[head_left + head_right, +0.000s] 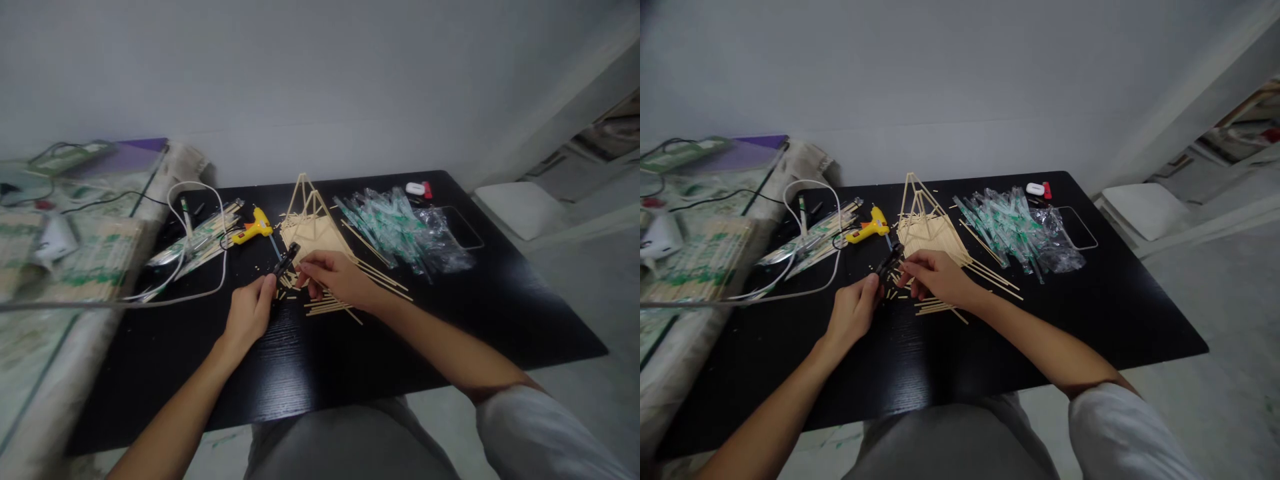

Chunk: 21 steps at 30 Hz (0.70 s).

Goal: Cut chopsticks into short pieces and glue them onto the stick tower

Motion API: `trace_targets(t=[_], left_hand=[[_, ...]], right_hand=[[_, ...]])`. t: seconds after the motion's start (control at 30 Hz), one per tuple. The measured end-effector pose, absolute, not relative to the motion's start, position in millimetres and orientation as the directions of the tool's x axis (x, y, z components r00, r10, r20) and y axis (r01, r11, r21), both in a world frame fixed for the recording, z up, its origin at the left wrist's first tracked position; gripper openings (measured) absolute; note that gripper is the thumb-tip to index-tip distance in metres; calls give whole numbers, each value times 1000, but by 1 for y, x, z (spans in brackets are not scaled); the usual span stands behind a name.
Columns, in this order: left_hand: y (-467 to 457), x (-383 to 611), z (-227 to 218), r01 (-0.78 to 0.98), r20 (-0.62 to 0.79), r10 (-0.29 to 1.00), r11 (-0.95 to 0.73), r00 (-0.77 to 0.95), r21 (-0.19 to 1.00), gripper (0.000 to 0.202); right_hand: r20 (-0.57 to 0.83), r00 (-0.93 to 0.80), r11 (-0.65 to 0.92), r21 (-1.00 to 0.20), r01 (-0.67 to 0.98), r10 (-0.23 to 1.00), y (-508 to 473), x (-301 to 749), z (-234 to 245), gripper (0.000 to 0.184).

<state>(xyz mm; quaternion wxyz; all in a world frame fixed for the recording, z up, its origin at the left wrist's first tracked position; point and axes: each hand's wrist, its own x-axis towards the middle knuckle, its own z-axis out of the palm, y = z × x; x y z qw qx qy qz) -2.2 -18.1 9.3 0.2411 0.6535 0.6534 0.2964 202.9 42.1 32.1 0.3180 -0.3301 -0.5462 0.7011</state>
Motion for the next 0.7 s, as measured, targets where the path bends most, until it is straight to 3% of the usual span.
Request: trace_targets(t=[0.1,0.27,0.4,0.53,0.7], left_hand=[[-17,-6,1,616,31,998,10,-56,788,60],[-16,-4,-3,286,-102,994,106,-29,952,61],[-18,2,9,193,-126,991,114,54,975,57],[-19,5,18,156,-143,986,129,86,979,41],[-19,3,15,46,-175,984,174,21,984,28]], right_hand=[[-67,-562,-139,-987,-86,824,42,206,38,23],[-28,-496,-96,-989,-112,868,45,225,50,17],[-59,-387,-131,-978,-163,920,43,247,50,27],[-99,-268,-153,-970,-187,958,33,264,42,33],[-115,-162,-133,-985,-111,980,19,279,29,33]])
